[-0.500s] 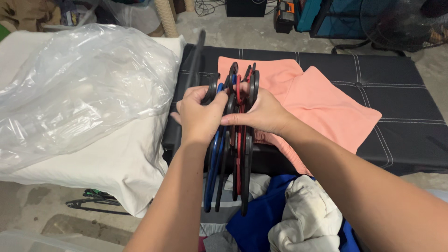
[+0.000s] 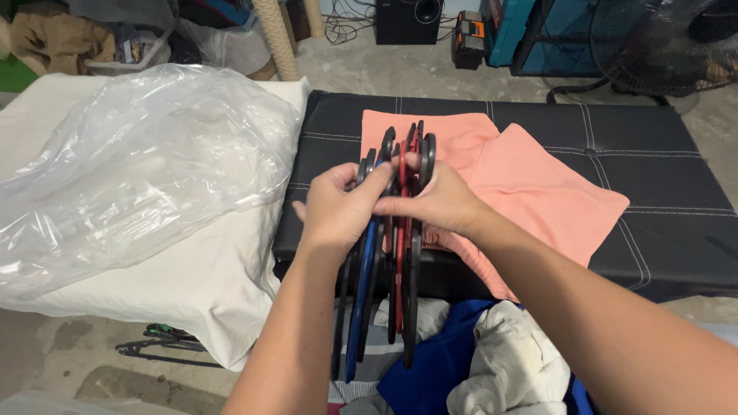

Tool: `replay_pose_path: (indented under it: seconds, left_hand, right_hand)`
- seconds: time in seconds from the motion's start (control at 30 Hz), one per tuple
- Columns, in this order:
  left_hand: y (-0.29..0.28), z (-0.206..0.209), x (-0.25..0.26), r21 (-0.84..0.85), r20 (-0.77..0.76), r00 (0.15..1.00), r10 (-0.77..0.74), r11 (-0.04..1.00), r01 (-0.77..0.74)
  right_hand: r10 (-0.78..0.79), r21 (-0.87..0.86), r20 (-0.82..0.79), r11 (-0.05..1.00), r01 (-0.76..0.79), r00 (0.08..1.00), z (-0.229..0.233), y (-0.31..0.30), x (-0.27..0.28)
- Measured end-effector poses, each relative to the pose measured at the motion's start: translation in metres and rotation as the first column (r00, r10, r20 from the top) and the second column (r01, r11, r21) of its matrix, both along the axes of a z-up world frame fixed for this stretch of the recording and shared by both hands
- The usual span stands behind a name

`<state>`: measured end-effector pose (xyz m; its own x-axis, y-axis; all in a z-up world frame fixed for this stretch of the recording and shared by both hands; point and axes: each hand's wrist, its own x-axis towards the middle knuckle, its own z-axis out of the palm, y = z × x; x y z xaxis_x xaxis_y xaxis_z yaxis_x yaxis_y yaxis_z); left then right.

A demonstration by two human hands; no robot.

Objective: The person hangs various pieces of clothing, including a grey shirt, a beige shirt, a blue shirt, a black shirt, and a striped shirt, onto hangers. They then gather the hangers and place them on a nearby surface.

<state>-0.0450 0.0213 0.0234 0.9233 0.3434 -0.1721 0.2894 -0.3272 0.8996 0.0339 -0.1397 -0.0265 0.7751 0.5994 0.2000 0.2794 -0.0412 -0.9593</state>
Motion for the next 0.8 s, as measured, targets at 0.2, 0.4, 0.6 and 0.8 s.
replay_pose_path:
  seconds: [0.2,0.4,0.6,0.8]
  left_hand:
    - [-0.010,-0.020,0.005,-0.197,0.242,0.970,-0.014,0.978,0.063]
    - [-0.009,-0.026,-0.001,-0.286,0.251,0.968,0.002,0.956,0.072]
    - [-0.011,-0.021,-0.016,-0.594,0.387,0.898,0.209,0.801,0.070]
    - [-0.002,-0.009,-0.019,-0.610,0.434,0.869,0.239,0.788,0.088]
  right_hand:
    - [-0.020,-0.002,-0.044,1.000,0.020,0.999,-0.005,-0.009,0.003]
    - [0.059,-0.041,-0.066,0.997,-0.062,0.996,0.010,-0.008,0.000]
    - [0.069,-0.056,-0.111,0.996,-0.076,0.991,0.013,0.000,0.002]
    - [-0.104,-0.076,-0.092,0.992,0.098,0.990,0.017,0.012,-0.008]
